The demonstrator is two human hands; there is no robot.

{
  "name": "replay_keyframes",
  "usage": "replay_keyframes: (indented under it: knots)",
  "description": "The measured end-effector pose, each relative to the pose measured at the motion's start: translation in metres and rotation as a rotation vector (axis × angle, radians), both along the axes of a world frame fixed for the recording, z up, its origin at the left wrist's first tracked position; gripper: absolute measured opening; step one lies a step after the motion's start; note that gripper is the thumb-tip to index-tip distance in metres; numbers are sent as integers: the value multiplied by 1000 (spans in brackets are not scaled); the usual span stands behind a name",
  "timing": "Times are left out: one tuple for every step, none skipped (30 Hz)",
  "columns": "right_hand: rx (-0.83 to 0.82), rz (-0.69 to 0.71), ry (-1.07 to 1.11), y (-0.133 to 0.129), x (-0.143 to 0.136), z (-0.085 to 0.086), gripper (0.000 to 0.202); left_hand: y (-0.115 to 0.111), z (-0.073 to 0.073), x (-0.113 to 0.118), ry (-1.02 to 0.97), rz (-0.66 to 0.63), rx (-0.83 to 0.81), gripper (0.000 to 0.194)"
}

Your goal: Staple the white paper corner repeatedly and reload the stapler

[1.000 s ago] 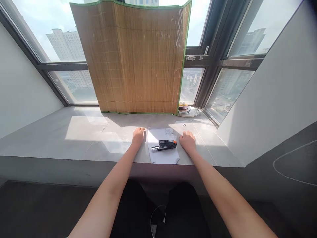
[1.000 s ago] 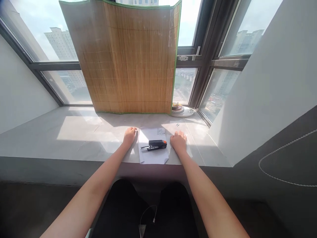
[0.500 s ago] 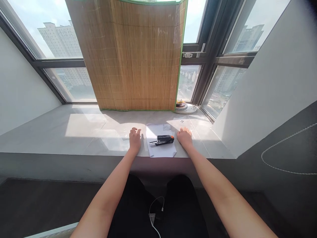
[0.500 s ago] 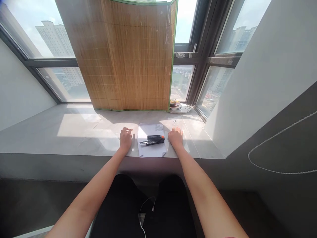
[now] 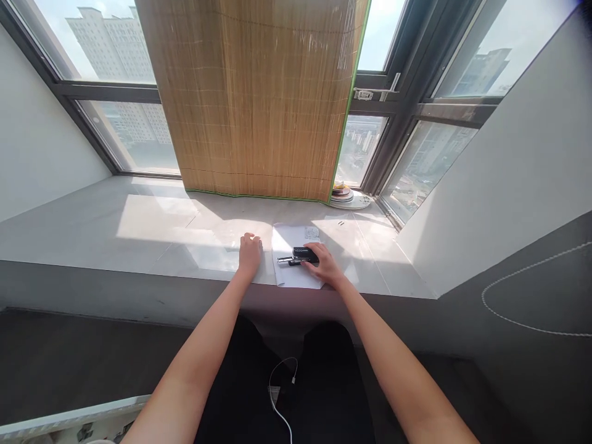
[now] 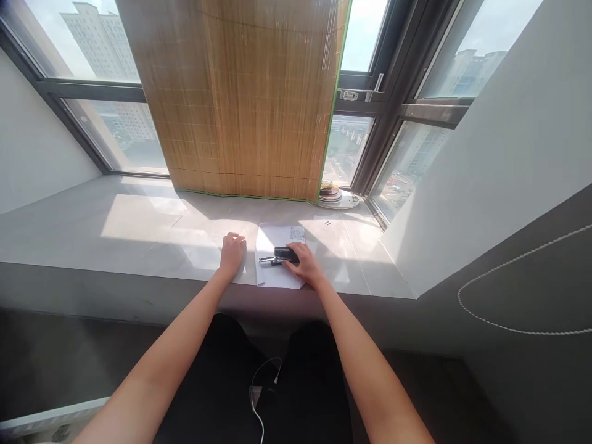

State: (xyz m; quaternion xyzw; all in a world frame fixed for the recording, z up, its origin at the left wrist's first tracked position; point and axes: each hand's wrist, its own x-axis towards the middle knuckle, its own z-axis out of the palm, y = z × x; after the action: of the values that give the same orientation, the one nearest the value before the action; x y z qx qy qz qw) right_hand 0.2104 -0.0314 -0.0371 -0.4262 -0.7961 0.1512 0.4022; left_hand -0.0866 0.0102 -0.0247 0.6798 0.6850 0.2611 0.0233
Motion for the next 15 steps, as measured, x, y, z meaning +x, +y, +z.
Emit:
replay_keyframes:
  knots:
    - [22,-6,-45,1,-1,-1,39,0,1,0,-8,5,0,30]
    - [38,-17,-81,2,-1,-3,38,-1,3,0,-21,7,6,29]
    - [52,-30,-109,2,-2,-4,37,-1,5,0,-43,7,22,29]
    - [63,-40,-133,2,-2,-5,36,-2,7,-1,-75,7,46,30]
    - [73,-42,-155,1,-2,-5,35,-3,8,-1,-124,-1,69,31]
    - [83,-39,-174,0,-2,-5,34,-6,10,-1,-191,-19,86,32]
    - [93,-31,-189,-1,-2,-6,33,-10,12,-1,-279,-49,92,33]
    - [103,-23,-199,-2,-2,-6,33,-15,13,0,-391,-87,91,32]
    - [112,-16,-207,-3,-3,-6,32,-21,14,1,-527,-122,85,31]
    - [120,-13,-212,-4,-3,-6,31,-28,15,4,-679,-150,77,32]
    - [125,-12,-214,-4,-3,-6,31,-35,15,7,-838,-164,66,34]
    - [127,-12,-215,-4,-3,-6,31,-42,15,11,-988,-166,47,36]
    - [128,-12,-215,-4,-3,-6,32,-49,16,15,-1117,-162,16,37]
    - [125,-7,-213,-4,-2,-6,32,-54,16,19,-1211,-162,-27,37]
    - [120,-1,-208,-3,-2,-7,32,-58,17,23,-1266,-172,-77,35]
